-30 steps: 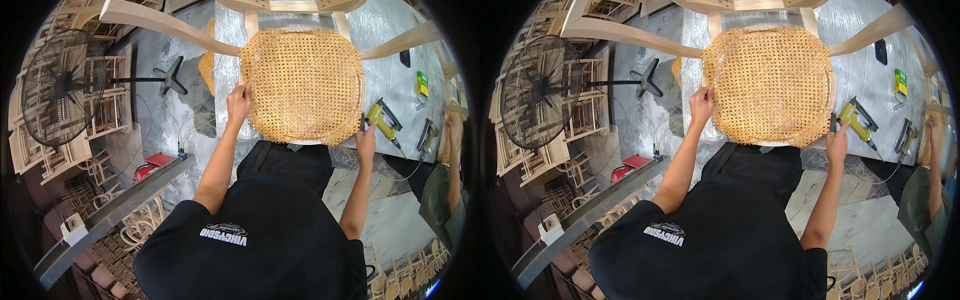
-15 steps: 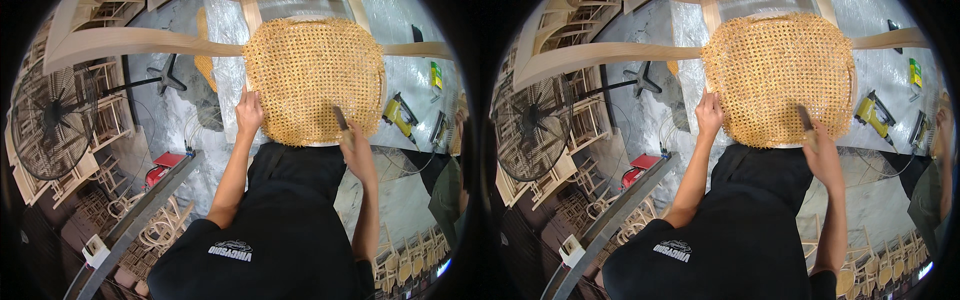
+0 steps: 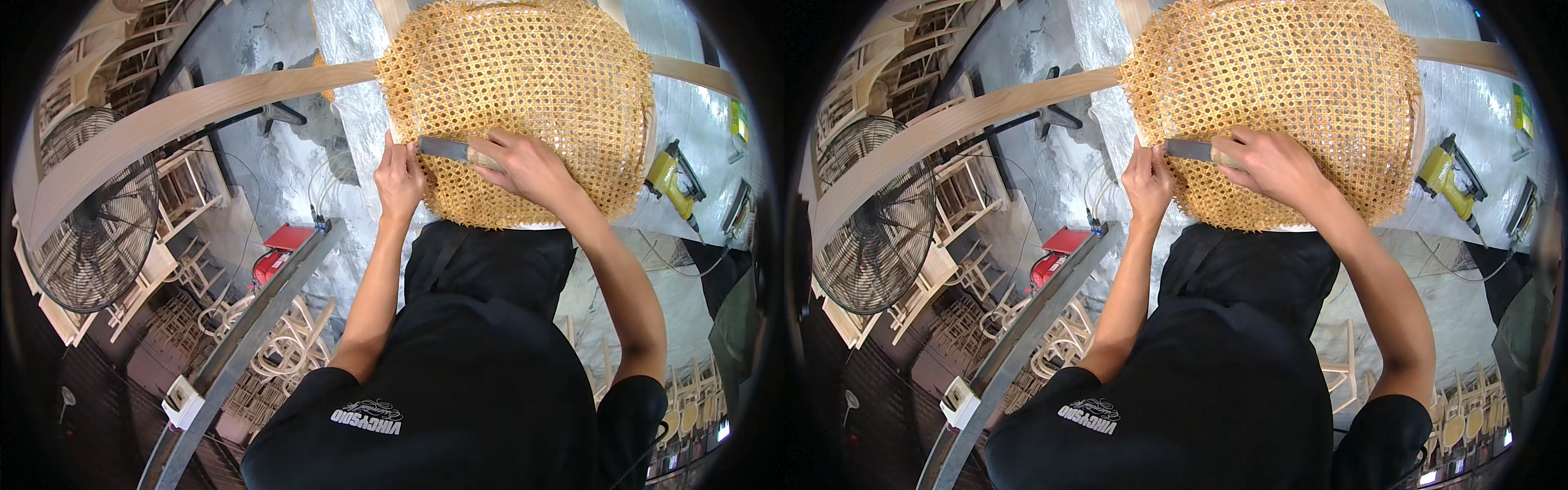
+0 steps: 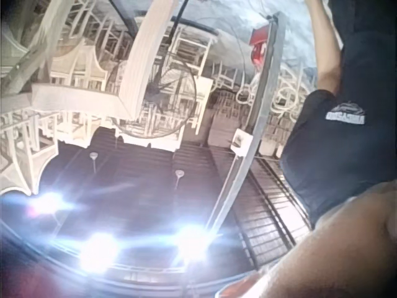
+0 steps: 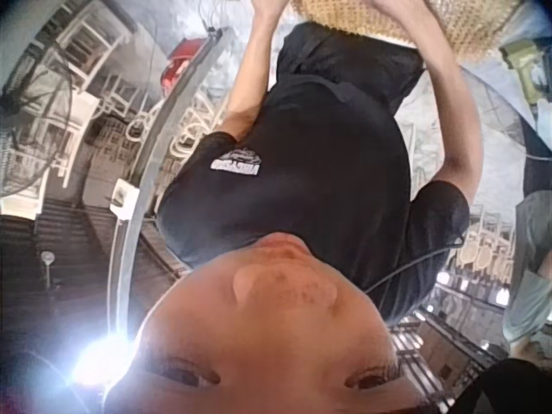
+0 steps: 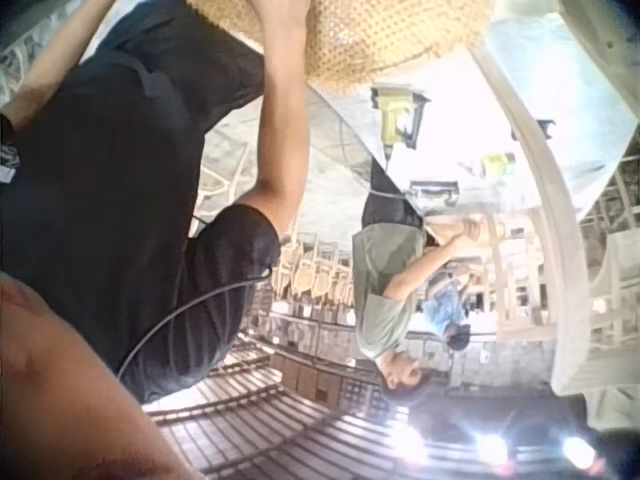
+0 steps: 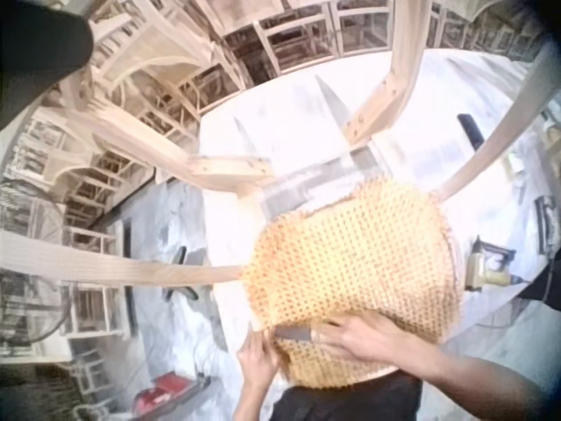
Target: The person attaches a woven cane seat to a wooden chair frame. They position the cane over the frame, use a staple gun to secure it, and trim excess material with a utility knife. The person repeatedly staples and trims around the perimeter to fit the seat.
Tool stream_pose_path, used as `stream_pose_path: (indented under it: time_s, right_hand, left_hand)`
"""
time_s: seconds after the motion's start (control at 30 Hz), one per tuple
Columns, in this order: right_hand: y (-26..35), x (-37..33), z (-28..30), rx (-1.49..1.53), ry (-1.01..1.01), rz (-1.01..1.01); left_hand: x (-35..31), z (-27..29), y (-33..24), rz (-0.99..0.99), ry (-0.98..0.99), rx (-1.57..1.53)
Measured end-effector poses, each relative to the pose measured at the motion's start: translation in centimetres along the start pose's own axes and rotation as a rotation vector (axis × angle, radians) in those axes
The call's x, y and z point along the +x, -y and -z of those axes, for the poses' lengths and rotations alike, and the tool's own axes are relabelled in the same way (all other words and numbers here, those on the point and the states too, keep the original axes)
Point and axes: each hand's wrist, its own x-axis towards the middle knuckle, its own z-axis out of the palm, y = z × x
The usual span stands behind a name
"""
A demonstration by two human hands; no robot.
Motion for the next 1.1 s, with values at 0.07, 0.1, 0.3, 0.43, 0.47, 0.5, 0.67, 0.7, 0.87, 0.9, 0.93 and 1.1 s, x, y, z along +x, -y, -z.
stream_pose_path:
  time_s: [0.07, 0.1, 0.3, 0.43, 0.47, 0.5, 0.67, 0.7, 0.87, 0.9, 0.93, 1.1]
  right_hand:
    - [-0.3, 0.6, -0.3, -0.037, -0.004, 0.038]
    - [-0.4, 0.9, -0.4, -0.059, -0.010, 0.050]
    - [0.4, 1.3, -0.4, -0.116, -0.026, 0.069]
    - [1.3, 2.0, 0.1, -0.201, 0.075, 0.028]
    - [1.6, 2.1, 0.3, -0.204, 0.086, 0.015]
    - [1.9, 2.2, 0.5, -0.208, 0.098, 0.003]
    - [3.7, 3.3, 1.6, -0.286, 0.110, 0.028]
    - [4.0, 3.5, 2.0, -0.284, 0.114, 0.028]
    - [5.4, 4.2, 1.9, -0.358, 0.123, 0.034]
    - [5.6, 4.2, 1.9, -0.369, 0.133, 0.020]
    - [5.8, 4.3, 1.8, -0.380, 0.143, 0.004]
    - [5.8, 4.6, 1.0, -0.463, 0.168, 0.009]
  left_hand:
    - [-0.2, 0.1, 0.0, 0.024, 0.022, 0.036]
    - [-0.1, 0.1, 0.0, 0.030, 0.026, 0.045]
    - [0.0, 0.2, -0.5, 0.038, 0.034, 0.050]
    - [0.3, 0.1, -1.1, 0.057, 0.009, 0.048]
    - [0.3, 0.2, -1.2, 0.064, 0.012, 0.041]
    - [0.3, 0.2, -1.2, 0.072, 0.016, 0.034]
    - [0.1, 0.5, -0.9, 0.083, 0.062, 0.022]
    - [0.1, 0.5, -0.8, 0.074, 0.058, 0.014]
    - [0.2, -0.2, -0.8, 0.074, -0.059, -0.080]
    - [0.2, -0.3, -0.6, 0.075, -0.058, -0.101]
    - [0.2, -0.2, -0.5, 0.078, -0.055, -0.121]
    - [-0.5, -1.0, 2.2, 0.138, -0.043, -0.346]
